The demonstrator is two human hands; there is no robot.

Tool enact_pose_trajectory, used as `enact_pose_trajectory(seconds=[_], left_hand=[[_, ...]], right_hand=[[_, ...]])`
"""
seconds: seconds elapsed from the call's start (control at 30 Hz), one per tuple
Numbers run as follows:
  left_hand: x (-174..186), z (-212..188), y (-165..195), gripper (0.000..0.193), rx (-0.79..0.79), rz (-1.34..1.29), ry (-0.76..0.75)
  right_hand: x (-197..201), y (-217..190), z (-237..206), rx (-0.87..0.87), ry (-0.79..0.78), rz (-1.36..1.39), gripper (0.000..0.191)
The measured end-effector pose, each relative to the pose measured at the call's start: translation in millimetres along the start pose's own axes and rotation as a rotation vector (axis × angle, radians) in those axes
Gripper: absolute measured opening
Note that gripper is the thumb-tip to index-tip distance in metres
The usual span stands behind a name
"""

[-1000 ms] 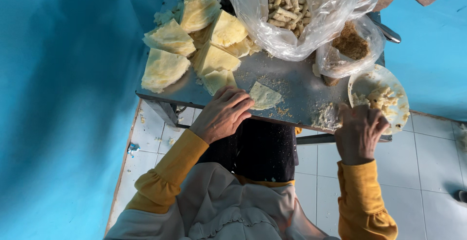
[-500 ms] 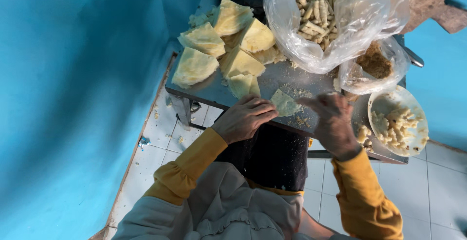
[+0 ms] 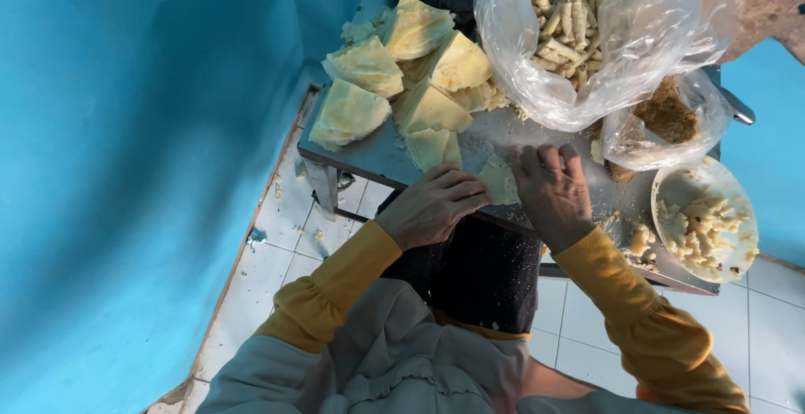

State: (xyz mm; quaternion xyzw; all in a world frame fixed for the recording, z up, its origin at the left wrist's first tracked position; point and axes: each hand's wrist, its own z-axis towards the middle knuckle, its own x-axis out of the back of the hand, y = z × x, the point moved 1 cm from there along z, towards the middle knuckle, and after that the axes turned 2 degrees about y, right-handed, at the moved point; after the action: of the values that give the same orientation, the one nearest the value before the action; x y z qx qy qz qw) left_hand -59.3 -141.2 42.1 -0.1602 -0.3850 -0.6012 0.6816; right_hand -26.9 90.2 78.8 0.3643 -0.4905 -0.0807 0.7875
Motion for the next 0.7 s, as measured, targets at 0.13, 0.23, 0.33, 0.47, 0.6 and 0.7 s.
enact_pose_trajectory(seconds=[0.13, 0.23, 0.33, 0.47, 0.6, 0.7], left_hand=[[1, 1, 0, 0.038, 0.023, -0.052, 0.004], [0, 2, -1, 0.038, 0.02, -0.063, 0.0], [-2, 1, -1, 0.036, 0.015, -0.044, 0.009], [-3, -1, -1, 0.036, 0.038, -0.061, 0.018], [-1, 0, 0, 0.036, 0.025, -0.04, 0.0], [1, 2, 1, 0.034, 0.026, -0.033, 0.022]], right_hand=[[-20, 17, 1, -0.274, 0.092, 0.555, 0.032], [-27, 15, 1, -0.379, 0.088, 1.109, 0.058], [-21, 2, -2, -0.382, 0.01, 1.273, 0.06], [-1, -3, -6, -0.312, 0.052, 0.651, 0.061], [13, -7, -4, -0.291, 0.126, 0.445, 0.055], [14, -18, -7, -0.205, 0.147, 0.613, 0.054]])
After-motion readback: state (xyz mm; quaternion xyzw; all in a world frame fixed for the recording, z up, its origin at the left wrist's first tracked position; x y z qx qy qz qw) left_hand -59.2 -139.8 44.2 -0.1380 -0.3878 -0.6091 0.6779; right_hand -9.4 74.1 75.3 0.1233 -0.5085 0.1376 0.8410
